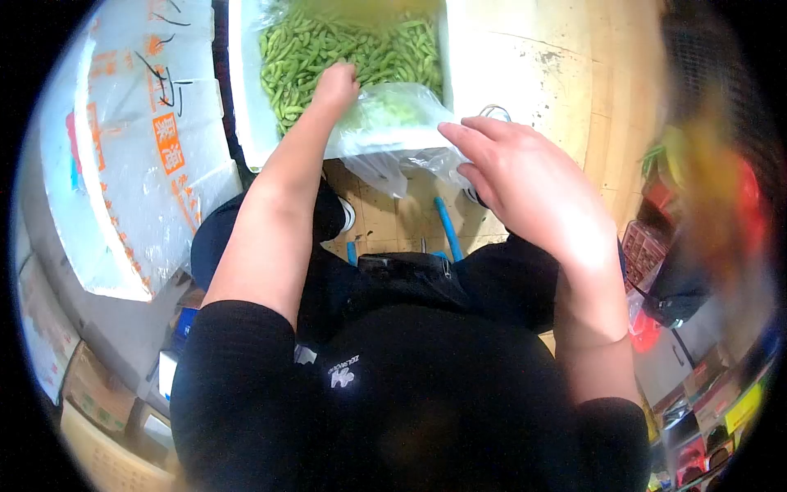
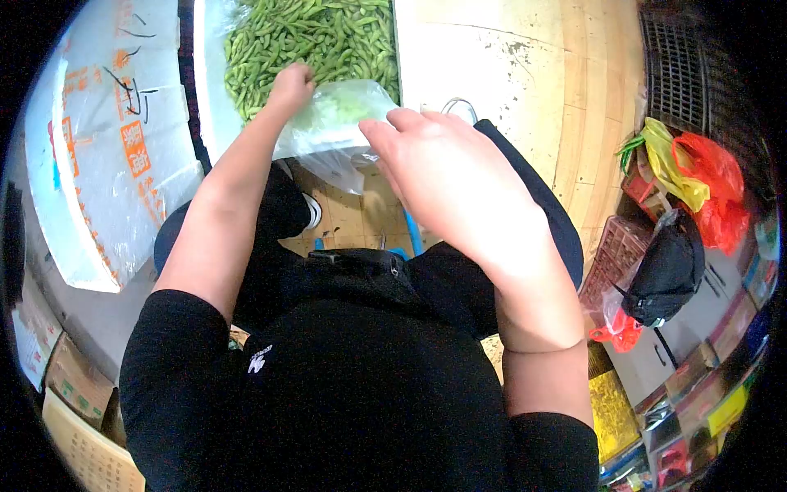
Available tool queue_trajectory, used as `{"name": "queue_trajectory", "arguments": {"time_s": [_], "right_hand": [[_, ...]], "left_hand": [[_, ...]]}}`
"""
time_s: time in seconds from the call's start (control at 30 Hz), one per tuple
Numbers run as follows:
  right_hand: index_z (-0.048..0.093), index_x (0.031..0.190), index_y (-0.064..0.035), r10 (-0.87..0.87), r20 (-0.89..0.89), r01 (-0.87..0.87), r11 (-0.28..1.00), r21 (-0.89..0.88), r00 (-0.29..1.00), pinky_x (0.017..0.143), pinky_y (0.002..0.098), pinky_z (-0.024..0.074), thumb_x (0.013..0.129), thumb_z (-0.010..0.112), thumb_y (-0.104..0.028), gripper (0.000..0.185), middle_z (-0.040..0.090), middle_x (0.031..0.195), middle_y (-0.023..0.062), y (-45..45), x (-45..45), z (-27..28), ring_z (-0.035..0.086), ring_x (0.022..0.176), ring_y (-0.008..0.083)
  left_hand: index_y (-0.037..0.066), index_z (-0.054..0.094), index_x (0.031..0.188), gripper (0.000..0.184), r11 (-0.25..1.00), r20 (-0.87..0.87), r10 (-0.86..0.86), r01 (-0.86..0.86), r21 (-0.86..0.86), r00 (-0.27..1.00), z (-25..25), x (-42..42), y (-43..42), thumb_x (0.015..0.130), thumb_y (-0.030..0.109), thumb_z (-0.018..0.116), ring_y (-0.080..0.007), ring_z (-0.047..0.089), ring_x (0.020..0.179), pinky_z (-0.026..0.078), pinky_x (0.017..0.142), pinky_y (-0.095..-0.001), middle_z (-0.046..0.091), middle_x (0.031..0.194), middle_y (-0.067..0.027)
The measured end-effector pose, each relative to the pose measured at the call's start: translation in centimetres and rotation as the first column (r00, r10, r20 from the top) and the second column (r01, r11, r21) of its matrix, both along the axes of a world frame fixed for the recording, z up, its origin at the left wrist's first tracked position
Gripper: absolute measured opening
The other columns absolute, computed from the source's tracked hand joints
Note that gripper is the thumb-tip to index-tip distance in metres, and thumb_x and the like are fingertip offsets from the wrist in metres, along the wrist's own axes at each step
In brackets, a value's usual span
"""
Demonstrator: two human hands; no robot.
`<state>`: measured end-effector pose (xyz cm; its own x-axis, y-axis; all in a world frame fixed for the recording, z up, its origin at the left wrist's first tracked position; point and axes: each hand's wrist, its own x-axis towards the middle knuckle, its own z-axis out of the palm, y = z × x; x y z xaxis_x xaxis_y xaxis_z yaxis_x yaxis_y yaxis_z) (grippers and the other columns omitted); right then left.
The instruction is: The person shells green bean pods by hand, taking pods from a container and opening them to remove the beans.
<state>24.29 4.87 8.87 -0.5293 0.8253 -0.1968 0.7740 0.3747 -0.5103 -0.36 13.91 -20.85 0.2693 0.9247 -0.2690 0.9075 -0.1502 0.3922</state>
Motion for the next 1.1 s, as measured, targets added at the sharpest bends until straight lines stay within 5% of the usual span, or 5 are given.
{"name": "queue_trajectory", "arguments": {"time_s": [0.2, 0.47, 0.57, 0.8, 1.1], "right_hand": [[0.056, 0.095, -0.0039, 0.035, 0.071, -0.037, 0.999, 0.032, 0.997, 0.069, 0.0393, 0.0486, 0.077, 0.050, -0.009, 0.019, 0.058, 0.080, 0.0155, -0.4, -0.3, -0.5, 0.059, 0.080, 0.0311], [0.056, 0.110, -0.0056, 0.010, -0.023, -0.010, 0.999, 0.030, 1.000, 0.079, 0.0384, 0.0465, 0.078, 0.055, -0.017, 0.033, 0.059, 0.098, 0.0192, 1.6, -1.9, -1.0, 0.058, 0.090, 0.0322], [0.052, 0.115, -0.0057, -0.010, -0.225, 0.054, 0.980, 0.192, 0.974, 0.078, 0.0349, 0.0475, 0.081, 0.055, -0.016, 0.036, 0.059, 0.104, 0.0177, 2.3, -4.0, -1.5, 0.060, 0.089, 0.0303], [0.051, 0.112, 0.0047, -0.249, -0.728, 0.046, 0.957, -0.287, 0.639, 0.073, 0.0252, 0.0495, 0.083, 0.054, -0.005, 0.031, 0.061, 0.095, 0.0121, 2.5, -7.7, -1.0, 0.061, 0.084, 0.0158], [0.057, 0.104, 0.0019, -0.454, -0.744, 0.135, 0.883, -0.450, 0.490, 0.067, 0.0224, 0.0468, 0.079, 0.057, -0.004, 0.025, 0.062, 0.085, 0.0074, 3.8, -6.1, -0.4, 0.059, 0.075, 0.0107]], "left_hand": [[0.000, 0.058, 0.072, 0.012, 0.782, 0.246, 0.583, -0.452, -0.429, 0.774, 4.9, -2.1, -1.8, 0.067, 0.009, 0.065, -0.0187, 0.061, 0.067, 0.050, 0.062, -0.0305, 0.061, 0.073, -0.0111], [0.005, 0.052, 0.078, 0.013, 0.684, 0.685, 0.725, -0.189, -0.705, 0.070, 14.7, -3.5, -3.0, 0.075, 0.004, 0.064, -0.0180, 0.060, 0.074, 0.052, 0.071, -0.0280, 0.060, 0.081, -0.0086], [0.004, 0.053, 0.079, 0.010, 0.743, 0.744, 0.668, -0.080, -0.664, 0.031, 21.0, -3.1, -4.7, 0.076, 0.002, 0.062, -0.0172, 0.061, 0.076, 0.053, 0.071, -0.0262, 0.060, 0.081, -0.0086], [0.003, 0.052, 0.082, 0.015, 0.805, 0.805, 0.593, 0.020, -0.593, 0.020, 28.4, -3.2, -7.9, 0.074, 0.001, 0.065, -0.0162, 0.061, 0.075, 0.053, 0.070, -0.0249, 0.059, 0.083, -0.0093], [0.003, 0.050, 0.080, 0.014, 0.749, 0.743, 0.662, 0.042, -0.662, -0.097, 26.6, -2.9, -6.5, 0.076, 0.001, 0.063, -0.0166, 0.062, 0.078, 0.054, 0.068, -0.0232, 0.061, 0.087, -0.0123]]}}
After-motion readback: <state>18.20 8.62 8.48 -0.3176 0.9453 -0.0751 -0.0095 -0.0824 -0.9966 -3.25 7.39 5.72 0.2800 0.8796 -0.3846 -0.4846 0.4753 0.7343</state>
